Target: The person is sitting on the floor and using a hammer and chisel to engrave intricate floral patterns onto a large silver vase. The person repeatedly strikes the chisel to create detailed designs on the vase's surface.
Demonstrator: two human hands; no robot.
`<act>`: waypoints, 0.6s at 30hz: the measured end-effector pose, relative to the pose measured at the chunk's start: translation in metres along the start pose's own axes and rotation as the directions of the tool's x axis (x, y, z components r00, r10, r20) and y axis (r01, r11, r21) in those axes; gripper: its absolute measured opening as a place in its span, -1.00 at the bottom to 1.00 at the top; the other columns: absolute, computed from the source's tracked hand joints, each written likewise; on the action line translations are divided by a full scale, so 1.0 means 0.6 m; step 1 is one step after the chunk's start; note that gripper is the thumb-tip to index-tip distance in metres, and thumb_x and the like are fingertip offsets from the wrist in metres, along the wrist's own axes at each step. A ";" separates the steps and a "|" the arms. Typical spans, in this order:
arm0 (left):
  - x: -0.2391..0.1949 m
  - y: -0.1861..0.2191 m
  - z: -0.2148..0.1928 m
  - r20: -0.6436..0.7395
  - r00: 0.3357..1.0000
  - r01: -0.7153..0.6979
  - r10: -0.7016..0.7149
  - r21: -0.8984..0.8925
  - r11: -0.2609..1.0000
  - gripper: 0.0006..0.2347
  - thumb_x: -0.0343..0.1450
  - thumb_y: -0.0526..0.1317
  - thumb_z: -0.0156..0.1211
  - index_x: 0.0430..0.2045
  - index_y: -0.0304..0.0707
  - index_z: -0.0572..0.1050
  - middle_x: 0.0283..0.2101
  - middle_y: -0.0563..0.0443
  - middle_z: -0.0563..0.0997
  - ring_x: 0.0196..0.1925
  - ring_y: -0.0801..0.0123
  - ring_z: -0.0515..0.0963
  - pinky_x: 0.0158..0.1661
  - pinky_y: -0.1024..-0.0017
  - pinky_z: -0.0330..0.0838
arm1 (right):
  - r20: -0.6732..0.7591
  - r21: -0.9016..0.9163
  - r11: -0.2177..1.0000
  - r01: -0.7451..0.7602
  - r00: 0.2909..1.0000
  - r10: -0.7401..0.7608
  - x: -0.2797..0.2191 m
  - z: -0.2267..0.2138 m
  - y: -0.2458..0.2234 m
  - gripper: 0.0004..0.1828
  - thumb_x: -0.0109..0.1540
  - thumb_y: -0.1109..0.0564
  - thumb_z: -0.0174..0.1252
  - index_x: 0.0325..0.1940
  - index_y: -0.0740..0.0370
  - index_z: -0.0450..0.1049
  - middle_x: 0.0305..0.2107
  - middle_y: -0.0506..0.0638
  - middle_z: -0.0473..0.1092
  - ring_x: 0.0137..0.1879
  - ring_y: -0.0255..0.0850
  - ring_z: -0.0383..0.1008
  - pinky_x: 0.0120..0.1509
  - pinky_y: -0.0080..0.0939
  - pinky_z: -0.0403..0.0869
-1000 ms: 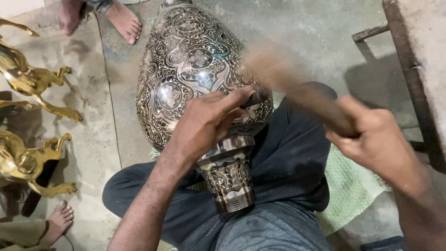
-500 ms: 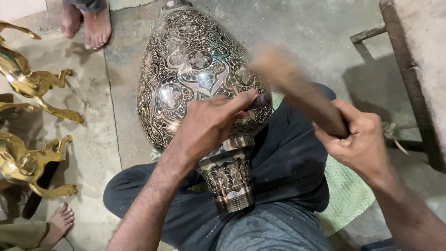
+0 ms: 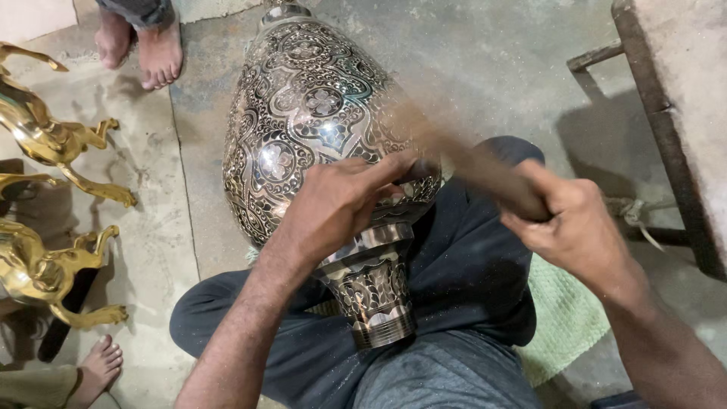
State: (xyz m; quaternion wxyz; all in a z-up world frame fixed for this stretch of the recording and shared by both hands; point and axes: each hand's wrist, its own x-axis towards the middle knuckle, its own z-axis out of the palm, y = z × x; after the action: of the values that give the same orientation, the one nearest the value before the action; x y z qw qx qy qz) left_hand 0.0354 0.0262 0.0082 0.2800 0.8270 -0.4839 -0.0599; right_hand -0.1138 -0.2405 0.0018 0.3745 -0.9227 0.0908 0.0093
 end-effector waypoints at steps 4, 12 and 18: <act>0.000 -0.008 0.004 0.049 0.998 0.037 -0.037 0.007 0.999 -0.77 0.59 -0.17 0.09 0.14 0.11 0.44 -0.45 0.08 0.63 -0.60 0.51 0.56 -0.66 0.58 0.57 | -0.075 0.199 0.980 -0.009 0.997 0.024 0.002 0.000 -0.007 -0.73 0.18 0.26 0.30 -0.03 0.24 0.53 -0.61 0.02 0.42 -0.56 -0.26 0.34 -0.49 -0.23 0.29; -0.004 -0.016 0.008 0.026 1.000 -0.012 0.012 0.010 1.000 -0.76 0.57 -0.13 0.18 0.13 0.15 0.42 -0.45 0.09 0.63 -0.51 0.53 0.60 -0.56 0.53 0.60 | -0.029 -0.139 0.989 0.039 0.999 -0.044 0.006 -0.010 -0.019 -0.67 0.10 0.22 0.38 -0.09 0.24 0.50 -0.60 0.07 0.47 -0.48 -0.26 0.54 -0.38 -0.17 0.44; 0.002 -0.006 -0.003 0.019 1.000 0.005 -0.005 -0.021 1.000 -0.69 0.48 -0.24 0.21 0.14 0.05 0.48 -0.31 0.00 0.72 -0.45 0.37 0.68 -0.50 0.45 0.65 | -0.110 0.096 0.988 0.123 0.988 -0.113 -0.005 -0.005 -0.019 -0.72 0.19 0.22 0.31 -0.04 0.24 0.47 -0.52 0.11 0.36 -0.39 -0.22 0.38 -0.26 -0.22 0.44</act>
State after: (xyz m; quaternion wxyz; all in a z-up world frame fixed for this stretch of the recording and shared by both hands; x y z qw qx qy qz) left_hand 0.0395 0.0275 0.0078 0.2841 0.8246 -0.4837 -0.0737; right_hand -0.1151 -0.2337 0.0121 0.4158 -0.9054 0.0559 -0.0659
